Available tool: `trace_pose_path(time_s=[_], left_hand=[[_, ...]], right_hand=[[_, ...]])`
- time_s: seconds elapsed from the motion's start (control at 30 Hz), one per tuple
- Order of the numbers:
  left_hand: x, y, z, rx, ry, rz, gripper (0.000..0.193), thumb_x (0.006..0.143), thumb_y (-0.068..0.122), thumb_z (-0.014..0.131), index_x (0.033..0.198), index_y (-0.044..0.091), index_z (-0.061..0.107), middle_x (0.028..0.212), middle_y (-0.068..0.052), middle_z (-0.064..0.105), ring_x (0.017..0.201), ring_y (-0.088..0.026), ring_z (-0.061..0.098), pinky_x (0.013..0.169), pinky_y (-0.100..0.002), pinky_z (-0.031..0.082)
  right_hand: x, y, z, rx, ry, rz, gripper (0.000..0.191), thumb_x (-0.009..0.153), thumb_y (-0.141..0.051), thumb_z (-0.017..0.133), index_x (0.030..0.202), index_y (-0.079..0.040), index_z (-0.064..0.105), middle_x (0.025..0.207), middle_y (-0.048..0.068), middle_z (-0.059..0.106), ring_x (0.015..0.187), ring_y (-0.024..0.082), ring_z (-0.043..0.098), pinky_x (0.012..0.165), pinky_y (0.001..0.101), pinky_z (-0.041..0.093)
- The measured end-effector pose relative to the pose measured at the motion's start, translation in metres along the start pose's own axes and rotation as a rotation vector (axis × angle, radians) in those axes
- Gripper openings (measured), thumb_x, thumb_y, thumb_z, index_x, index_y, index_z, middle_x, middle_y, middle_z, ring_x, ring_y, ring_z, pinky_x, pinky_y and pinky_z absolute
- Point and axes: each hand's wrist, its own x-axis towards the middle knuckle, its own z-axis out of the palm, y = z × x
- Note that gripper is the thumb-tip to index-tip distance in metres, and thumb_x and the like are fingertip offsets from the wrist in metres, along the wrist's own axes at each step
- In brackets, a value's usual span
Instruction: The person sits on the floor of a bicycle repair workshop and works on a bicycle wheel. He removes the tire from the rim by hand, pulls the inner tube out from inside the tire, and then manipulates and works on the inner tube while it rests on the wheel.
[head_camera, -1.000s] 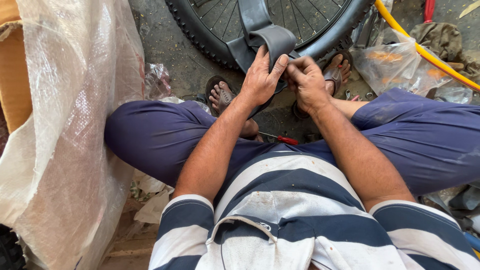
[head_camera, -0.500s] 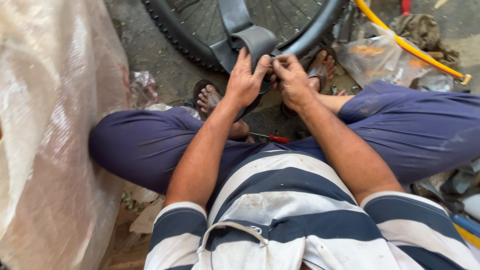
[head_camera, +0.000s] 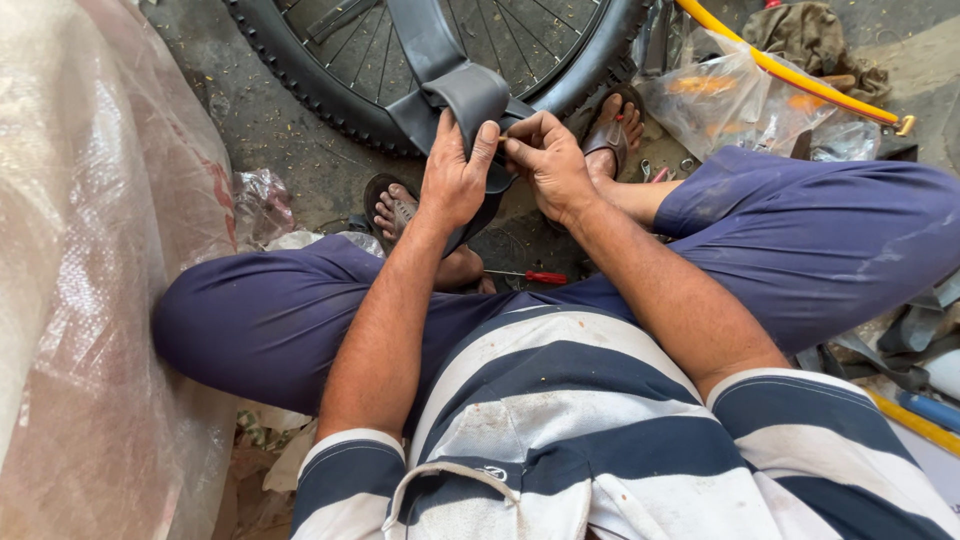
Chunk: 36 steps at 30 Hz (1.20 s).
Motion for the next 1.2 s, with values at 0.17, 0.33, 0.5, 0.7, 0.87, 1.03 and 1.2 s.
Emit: trace_pose_path(time_s=[0.17, 0.33, 0.5, 0.7, 0.87, 1.03, 1.2], left_hand=[[0.003, -0.004, 0.001, 0.042, 0.003, 0.016, 0.054, 0.109, 0.047, 0.051, 0.140, 0.003, 0.054, 0.134, -0.016, 0.058, 0.122, -0.034, 0.063, 0.103, -0.040, 0.050], [0.007, -0.007, 0.001, 0.048, 0.013, -0.007, 0.056, 0.109, 0.049, 0.050, 0.141, 0.004, 0.053, 0.135, -0.016, 0.060, 0.124, -0.034, 0.063, 0.104, -0.040, 0.050], [0.014, -0.010, 0.002, 0.058, 0.008, -0.042, 0.055, 0.109, 0.048, 0.051, 0.141, 0.004, 0.053, 0.134, -0.016, 0.060, 0.123, -0.033, 0.063, 0.104, -0.040, 0.050], [0.023, -0.018, 0.009, -0.027, 0.037, -0.069, 0.045, 0.109, 0.039, 0.056, 0.137, 0.003, 0.054, 0.126, -0.014, 0.066, 0.114, -0.027, 0.067, 0.100, -0.037, 0.052], [0.030, -0.021, 0.015, -0.039, 0.028, -0.013, 0.043, 0.113, 0.034, 0.057, 0.141, 0.002, 0.052, 0.130, -0.014, 0.066, 0.119, -0.025, 0.064, 0.104, -0.038, 0.050], [0.040, -0.018, 0.015, -0.053, 0.032, -0.078, 0.045, 0.112, 0.039, 0.052, 0.136, 0.000, 0.058, 0.120, -0.011, 0.069, 0.110, -0.021, 0.065, 0.097, -0.035, 0.051], [0.046, -0.018, 0.016, -0.157, 0.027, -0.186, 0.046, 0.112, 0.042, 0.050, 0.119, 0.000, 0.067, 0.097, -0.005, 0.066, 0.088, -0.013, 0.057, 0.082, -0.030, 0.049]], right_hand=[[0.003, 0.004, -0.002, 0.188, -0.047, 0.188, 0.019, 0.102, -0.023, 0.060, 0.109, -0.005, 0.064, 0.090, 0.003, 0.067, 0.080, 0.012, 0.063, 0.068, 0.0262, 0.052], [0.009, 0.007, -0.006, 0.093, 0.014, 0.120, 0.009, 0.101, -0.009, 0.066, 0.108, -0.005, 0.061, 0.096, 0.003, 0.067, 0.086, 0.012, 0.062, 0.074, 0.0264, 0.052], [0.015, 0.008, -0.008, 0.233, 0.017, 0.215, 0.021, 0.105, -0.026, 0.057, 0.109, -0.006, 0.065, 0.090, 0.004, 0.067, 0.078, 0.013, 0.060, 0.063, 0.0267, 0.049], [0.023, 0.006, -0.013, 0.117, -0.020, 0.078, 0.017, 0.091, -0.013, 0.068, 0.106, -0.010, 0.062, 0.101, 0.000, 0.068, 0.093, 0.010, 0.065, 0.085, 0.0258, 0.056], [0.027, -0.001, -0.012, 0.172, 0.105, 0.256, 0.019, 0.102, -0.028, 0.065, 0.102, -0.009, 0.064, 0.082, 0.001, 0.066, 0.070, 0.012, 0.060, 0.061, 0.0254, 0.048], [0.050, -0.026, -0.041, -0.266, 0.191, 0.092, 0.015, 0.093, -0.021, 0.074, 0.096, -0.008, 0.068, 0.083, 0.002, 0.068, 0.070, 0.012, 0.064, 0.062, 0.0278, 0.054], [0.085, -0.062, -0.147, -1.581, 0.180, 0.192, 0.017, 0.083, -0.007, 0.073, 0.098, -0.010, 0.079, 0.103, 0.015, 0.078, 0.093, 0.029, 0.075, 0.087, 0.0410, 0.059]])
